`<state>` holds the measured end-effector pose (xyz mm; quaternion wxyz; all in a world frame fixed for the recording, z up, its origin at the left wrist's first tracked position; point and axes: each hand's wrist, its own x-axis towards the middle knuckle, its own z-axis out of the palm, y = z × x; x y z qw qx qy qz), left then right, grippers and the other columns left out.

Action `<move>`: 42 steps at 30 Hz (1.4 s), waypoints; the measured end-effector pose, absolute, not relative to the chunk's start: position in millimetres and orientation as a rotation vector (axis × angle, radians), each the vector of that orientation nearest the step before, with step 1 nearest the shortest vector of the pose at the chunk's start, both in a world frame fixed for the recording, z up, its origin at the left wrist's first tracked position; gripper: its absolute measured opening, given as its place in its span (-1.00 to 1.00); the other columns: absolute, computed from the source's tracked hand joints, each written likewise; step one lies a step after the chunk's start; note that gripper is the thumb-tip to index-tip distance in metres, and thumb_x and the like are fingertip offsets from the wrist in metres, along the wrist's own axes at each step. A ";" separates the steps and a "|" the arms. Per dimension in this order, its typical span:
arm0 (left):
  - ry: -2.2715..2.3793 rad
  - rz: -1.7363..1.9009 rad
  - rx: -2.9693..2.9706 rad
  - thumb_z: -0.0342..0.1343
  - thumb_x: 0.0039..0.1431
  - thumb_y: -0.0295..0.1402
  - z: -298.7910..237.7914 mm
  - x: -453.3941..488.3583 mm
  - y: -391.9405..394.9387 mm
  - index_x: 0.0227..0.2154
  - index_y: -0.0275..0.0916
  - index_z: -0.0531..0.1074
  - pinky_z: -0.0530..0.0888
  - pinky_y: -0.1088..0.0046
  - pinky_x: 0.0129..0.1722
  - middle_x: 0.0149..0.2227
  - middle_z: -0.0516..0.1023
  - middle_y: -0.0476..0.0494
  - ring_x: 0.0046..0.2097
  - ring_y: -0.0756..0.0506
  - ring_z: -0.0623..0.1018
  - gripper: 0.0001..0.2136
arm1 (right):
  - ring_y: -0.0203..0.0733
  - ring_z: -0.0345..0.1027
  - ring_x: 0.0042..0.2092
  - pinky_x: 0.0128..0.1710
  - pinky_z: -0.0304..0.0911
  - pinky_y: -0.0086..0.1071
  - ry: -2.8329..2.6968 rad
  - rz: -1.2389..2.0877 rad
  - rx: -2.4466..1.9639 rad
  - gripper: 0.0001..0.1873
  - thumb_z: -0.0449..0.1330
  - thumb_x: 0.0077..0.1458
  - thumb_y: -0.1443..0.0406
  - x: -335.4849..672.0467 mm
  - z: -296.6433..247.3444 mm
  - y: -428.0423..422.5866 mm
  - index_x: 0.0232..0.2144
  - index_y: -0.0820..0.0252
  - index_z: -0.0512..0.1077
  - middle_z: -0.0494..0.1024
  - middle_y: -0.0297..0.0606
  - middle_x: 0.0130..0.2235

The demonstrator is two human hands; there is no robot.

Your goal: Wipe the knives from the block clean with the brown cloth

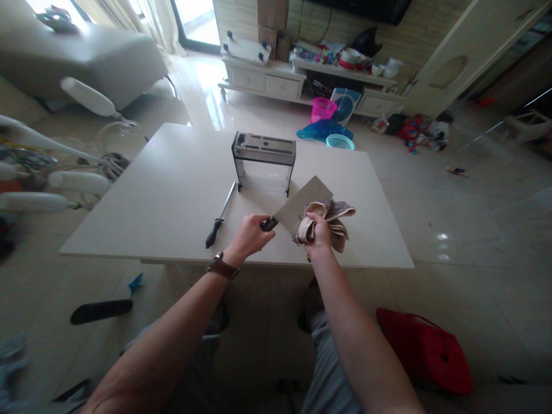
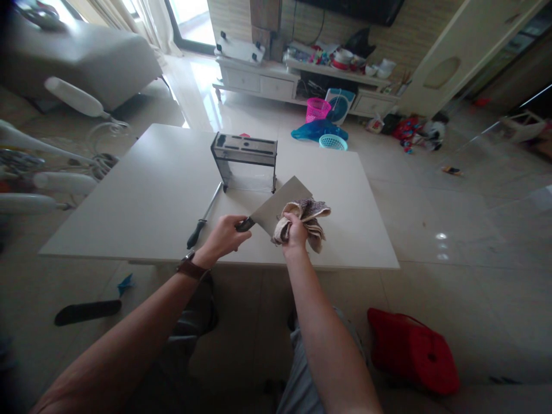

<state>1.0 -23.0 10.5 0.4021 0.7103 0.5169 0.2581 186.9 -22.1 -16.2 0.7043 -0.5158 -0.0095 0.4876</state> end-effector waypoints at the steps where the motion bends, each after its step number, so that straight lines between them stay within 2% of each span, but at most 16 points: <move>1: 1.306 0.649 1.785 0.08 -0.01 -0.39 10.3 0.1 -23.4 -0.54 -0.24 0.34 0.20 0.57 -0.66 -0.64 0.31 0.06 -0.66 0.03 0.39 -0.93 | -0.38 0.36 -0.50 -0.55 0.30 -0.55 -0.026 1.082 -1.152 -0.84 0.30 -0.19 0.47 186.6 -17.8 -22.2 -0.49 0.19 0.44 0.53 -0.46 -0.51; 6: 1.300 0.636 1.802 0.08 0.00 -0.39 9.7 -1.5 -21.1 -0.56 -0.23 0.30 0.22 0.57 -0.65 -0.65 0.29 0.07 -0.66 0.03 0.39 -0.90 | -0.38 0.39 -0.50 -0.53 0.32 -0.54 -0.070 1.088 -1.178 -0.81 0.32 -0.20 0.45 188.3 -24.6 -20.4 -0.48 0.17 0.41 0.53 -0.49 -0.50; 13: 1.310 0.653 1.869 0.08 -0.01 -0.41 10.5 0.5 -13.8 -0.55 -0.26 0.36 0.16 0.54 -0.58 -0.64 0.32 0.05 -0.62 0.06 0.31 -0.92 | -0.38 0.37 -0.51 -0.54 0.30 -0.54 -0.017 1.115 -1.159 -0.79 0.33 -0.24 0.45 188.2 -19.8 -16.0 -0.46 0.20 0.43 0.53 -0.48 -0.50; 22: 1.308 0.663 1.911 0.07 -0.02 -0.43 8.3 -1.4 -15.1 -0.57 -0.25 0.36 0.13 0.50 -0.54 -0.65 0.31 0.03 -0.59 0.05 0.27 -0.92 | -0.38 0.36 -0.53 -0.58 0.27 -0.54 -0.031 1.142 -1.173 -0.81 0.32 -0.21 0.48 187.1 -18.1 -20.3 -0.47 0.19 0.45 0.52 -0.47 -0.52; 32: 1.285 0.641 1.865 0.07 -0.03 -0.42 11.3 -2.3 -16.8 -0.59 -0.24 0.29 0.16 0.55 -0.61 -0.65 0.30 0.05 -0.62 0.06 0.33 -0.89 | -0.37 0.41 -0.50 -0.53 0.33 -0.54 -0.047 1.134 -1.174 -0.80 0.33 -0.22 0.48 188.9 -21.4 -20.4 -0.47 0.19 0.44 0.54 -0.47 -0.50; 38: 1.241 0.550 1.763 0.10 -0.03 -0.40 12.5 -23.4 -15.1 -0.51 -0.25 0.39 0.23 0.57 -0.71 -0.63 0.35 0.05 -0.67 0.01 0.42 -0.96 | -0.38 0.40 -0.49 -0.53 0.32 -0.55 -0.061 1.133 -1.139 -0.80 0.33 -0.21 0.47 188.8 -17.1 -25.0 -0.45 0.20 0.46 0.56 -0.45 -0.49; 42: 1.221 0.430 1.768 0.12 -0.08 -0.43 14.9 -42.4 -7.1 -0.44 -0.27 0.48 0.27 0.57 -0.72 -0.65 0.39 0.05 -0.68 -0.01 0.43 -0.90 | -0.39 0.35 -0.54 -0.58 0.27 -0.54 -0.142 1.103 -1.150 -0.82 0.32 -0.19 0.43 198.3 -17.7 -26.7 -0.47 0.17 0.42 0.51 -0.48 -0.53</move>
